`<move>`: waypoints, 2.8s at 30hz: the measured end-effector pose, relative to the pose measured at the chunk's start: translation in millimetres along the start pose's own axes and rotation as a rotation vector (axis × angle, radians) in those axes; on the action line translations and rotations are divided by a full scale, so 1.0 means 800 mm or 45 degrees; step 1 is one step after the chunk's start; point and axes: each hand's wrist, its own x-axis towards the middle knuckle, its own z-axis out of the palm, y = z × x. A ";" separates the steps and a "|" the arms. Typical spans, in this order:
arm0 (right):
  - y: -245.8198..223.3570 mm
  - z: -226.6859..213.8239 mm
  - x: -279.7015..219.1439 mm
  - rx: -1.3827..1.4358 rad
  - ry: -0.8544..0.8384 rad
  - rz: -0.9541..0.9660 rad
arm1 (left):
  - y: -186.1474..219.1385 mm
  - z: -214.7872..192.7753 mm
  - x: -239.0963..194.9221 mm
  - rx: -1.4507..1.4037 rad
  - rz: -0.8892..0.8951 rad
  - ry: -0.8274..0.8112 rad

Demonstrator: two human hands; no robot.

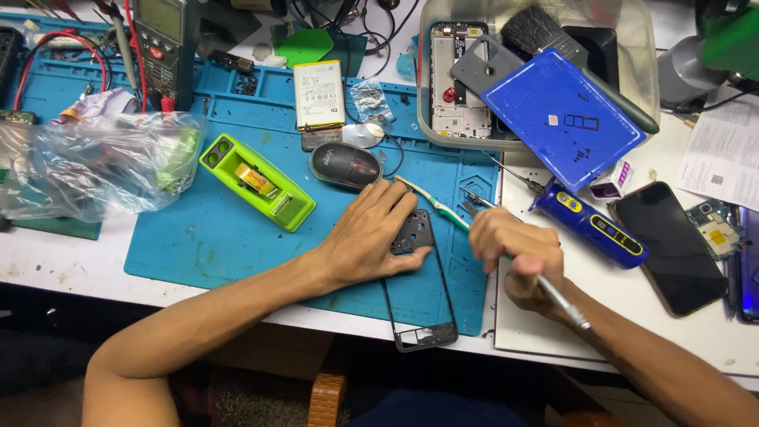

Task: The person uses a precision screwdriver to remove screws from a small black electronic component on a blue mat. They then use a green-handled tool to pry and separate parts of the component. The person continues to unscrew and manipulate the component throughout the clip.

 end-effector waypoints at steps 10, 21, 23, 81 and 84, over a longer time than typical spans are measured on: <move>-0.070 0.032 0.035 -0.118 -0.535 -0.286 | 0.000 0.012 -0.009 0.066 -0.025 -0.004; -0.041 0.016 0.091 1.058 0.492 0.891 | 0.007 -0.012 -0.004 -0.095 -0.127 -0.064; -0.038 0.007 0.093 1.139 0.478 0.914 | 0.001 -0.054 0.006 -0.223 -0.143 -0.287; -0.090 0.007 0.106 0.721 0.309 0.845 | 0.000 -0.017 -0.003 -1.255 -0.476 1.157; -0.085 0.007 0.102 0.701 0.328 0.842 | 0.021 -0.015 0.000 -1.213 -0.542 1.169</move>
